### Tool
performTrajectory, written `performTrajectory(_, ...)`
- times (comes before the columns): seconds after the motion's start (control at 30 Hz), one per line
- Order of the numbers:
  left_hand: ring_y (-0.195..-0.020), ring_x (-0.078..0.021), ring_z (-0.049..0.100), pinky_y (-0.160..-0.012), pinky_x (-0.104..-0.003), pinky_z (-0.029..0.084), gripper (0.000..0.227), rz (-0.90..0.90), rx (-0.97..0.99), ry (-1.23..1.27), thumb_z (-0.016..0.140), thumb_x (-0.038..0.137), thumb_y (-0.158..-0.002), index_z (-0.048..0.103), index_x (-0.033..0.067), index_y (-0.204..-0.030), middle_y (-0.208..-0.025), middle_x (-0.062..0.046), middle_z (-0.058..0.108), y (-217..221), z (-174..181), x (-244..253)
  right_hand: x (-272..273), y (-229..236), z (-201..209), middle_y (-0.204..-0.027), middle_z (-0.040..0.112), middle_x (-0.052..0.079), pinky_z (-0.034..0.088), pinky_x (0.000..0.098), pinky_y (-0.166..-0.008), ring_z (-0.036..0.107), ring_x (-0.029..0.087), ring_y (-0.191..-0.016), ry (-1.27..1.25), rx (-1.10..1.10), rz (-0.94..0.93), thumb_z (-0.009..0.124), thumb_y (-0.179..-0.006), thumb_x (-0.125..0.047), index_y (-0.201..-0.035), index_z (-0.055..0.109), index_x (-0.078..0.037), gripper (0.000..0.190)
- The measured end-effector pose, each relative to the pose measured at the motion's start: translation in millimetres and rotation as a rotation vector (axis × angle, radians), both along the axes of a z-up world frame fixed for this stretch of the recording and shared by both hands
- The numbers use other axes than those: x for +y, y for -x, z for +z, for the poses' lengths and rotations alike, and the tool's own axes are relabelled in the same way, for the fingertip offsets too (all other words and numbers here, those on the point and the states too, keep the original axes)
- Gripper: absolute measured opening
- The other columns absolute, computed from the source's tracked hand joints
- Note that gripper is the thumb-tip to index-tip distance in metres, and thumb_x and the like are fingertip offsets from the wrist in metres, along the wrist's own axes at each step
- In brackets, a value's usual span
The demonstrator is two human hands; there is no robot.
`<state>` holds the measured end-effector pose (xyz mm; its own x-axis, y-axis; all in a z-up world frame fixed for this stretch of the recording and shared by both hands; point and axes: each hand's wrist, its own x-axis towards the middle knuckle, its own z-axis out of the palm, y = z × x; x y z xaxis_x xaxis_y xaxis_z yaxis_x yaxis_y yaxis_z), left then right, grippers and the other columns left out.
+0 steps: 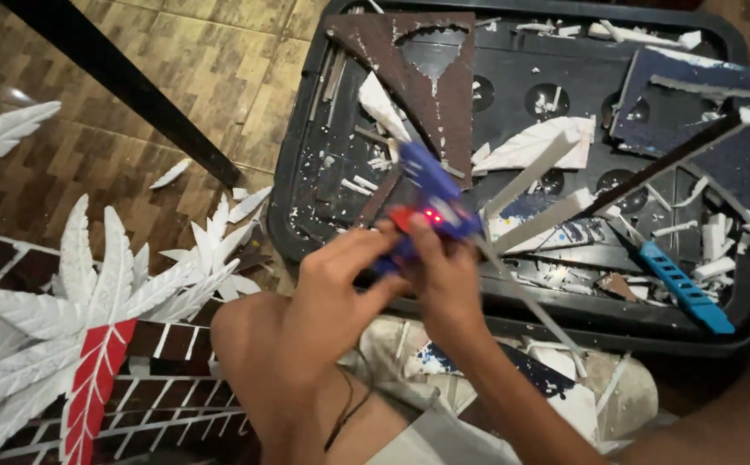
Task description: Assembling a structure using foam pieces, a utility knife, and a hot glue gun.
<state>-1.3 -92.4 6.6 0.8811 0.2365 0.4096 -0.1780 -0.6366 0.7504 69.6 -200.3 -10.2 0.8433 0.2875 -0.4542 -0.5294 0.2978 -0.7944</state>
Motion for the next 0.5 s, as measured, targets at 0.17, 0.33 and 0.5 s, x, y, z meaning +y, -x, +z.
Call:
performTrajectory(0.17, -0.086, -0.0276, 0.072, -0.079, -0.037, 0.057, 0.035, 0.023, 0.228, 0.153, 0.087, 0.024, -0.075, 0.078, 0.0083, -0.104, -0.094, -0.008, 0.077, -8.5, -52.6, 40.2, -65.2, 16.6, -19.5, -0.093, 0.071, 0.021, 0.056, 0.0381, -0.063, 0.068, 0.025, -0.072, -0.203, -0.307, -0.080, 0.065, -0.087, -0.013, -0.110, 0.067, 0.003, 0.028)
performTrajectory(0.33, -0.078, -0.0303, 0.065, -0.077, -0.041, 0.054, 0.034, 0.318, 0.581, -0.069, 0.085, 0.022, -0.077, 0.071, 0.0039, -0.103, -0.093, -0.010, 0.066, -21.9, -99.4, 48.9, -99.4, 29.8, 0.2, -0.113, 0.073, 0.024, 0.058, 0.0298, -0.049, 0.069, 0.021, -0.059, -0.284, -0.445, -0.008, 0.065, -0.085, -0.012, -0.124, 0.062, 0.004, 0.042)
performTrajectory(0.5, -0.063, -0.0102, 0.050, -0.058, -0.024, 0.045, 0.022, 0.251, 0.330, 0.837, 0.078, 0.016, -0.087, 0.065, 0.0004, -0.096, -0.076, -0.004, 0.058, -35.1, -81.8, 39.8, -113.0, 37.9, -21.0, -0.107, 0.072, 0.023, 0.047, 0.0295, -0.050, 0.061, 0.019, -0.062, -0.415, -0.359, 0.148, 0.084, -0.089, -0.044, -0.096, 0.065, -0.001, 0.048)
